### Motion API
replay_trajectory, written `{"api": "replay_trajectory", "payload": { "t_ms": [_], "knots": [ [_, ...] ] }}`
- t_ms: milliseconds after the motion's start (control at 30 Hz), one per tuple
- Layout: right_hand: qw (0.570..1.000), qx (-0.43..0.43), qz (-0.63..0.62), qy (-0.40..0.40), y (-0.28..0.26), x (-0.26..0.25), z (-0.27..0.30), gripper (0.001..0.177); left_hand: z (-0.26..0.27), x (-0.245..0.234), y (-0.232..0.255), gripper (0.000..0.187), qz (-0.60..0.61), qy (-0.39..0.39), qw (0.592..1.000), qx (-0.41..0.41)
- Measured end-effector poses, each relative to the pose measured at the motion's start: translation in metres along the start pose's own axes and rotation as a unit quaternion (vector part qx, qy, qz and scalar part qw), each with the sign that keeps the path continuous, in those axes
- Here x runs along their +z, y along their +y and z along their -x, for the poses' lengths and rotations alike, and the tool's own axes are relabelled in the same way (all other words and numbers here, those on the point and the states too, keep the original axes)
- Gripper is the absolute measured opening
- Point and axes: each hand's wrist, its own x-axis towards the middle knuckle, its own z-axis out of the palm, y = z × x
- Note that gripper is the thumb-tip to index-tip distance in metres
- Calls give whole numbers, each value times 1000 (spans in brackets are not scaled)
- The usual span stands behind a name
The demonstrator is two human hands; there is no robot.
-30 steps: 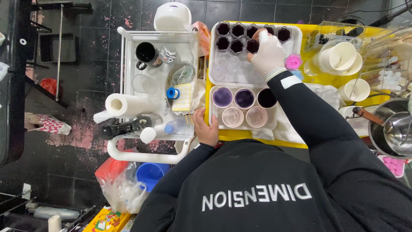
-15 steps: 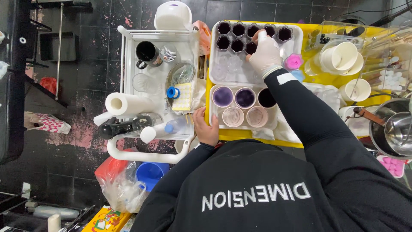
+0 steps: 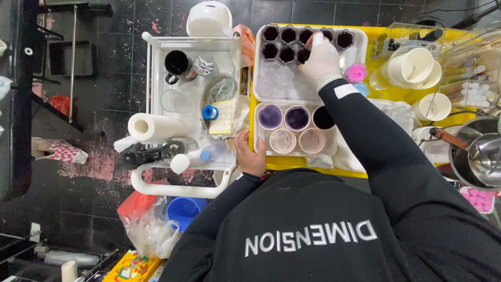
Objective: The person stirs melted dark purple wax in a metal pot on a hot plate, wipes their hands and the work surface with a tissue, and handles small cups of colored wax. They then scoop and pour the melted wax into a small cup, working at a cluttered candle-making workbench.
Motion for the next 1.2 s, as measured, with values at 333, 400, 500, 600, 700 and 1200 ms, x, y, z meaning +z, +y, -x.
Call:
{"api": "replay_trajectory", "payload": {
  "t_ms": [333, 400, 500, 600, 700, 1200],
  "knots": [
    [977, -116, -29, 179, -9, -95, 85, 32, -1, -1, 6, 50, -3, -8, 1000, 3],
    [981, -88, -103, 141, 4, -109, 112, 23, -1, -2, 3, 50, -14, -10, 1000, 4],
    [993, -30, -43, 106, 25, -115, 157, 20, -2, -1, 6, 48, -19, -7, 1000, 8],
    [997, 28, -28, 59, 43, -113, 189, 16, 0, 0, -3, 46, -29, -5, 999, 33],
    [996, 51, -19, 76, 74, -92, 213, 16, 0, -1, -5, 46, 6, -33, 999, -9],
    [991, 56, 24, 117, 151, -54, 204, 62, 3, 2, -15, 48, 4, -32, 999, 22]
  ]
}}
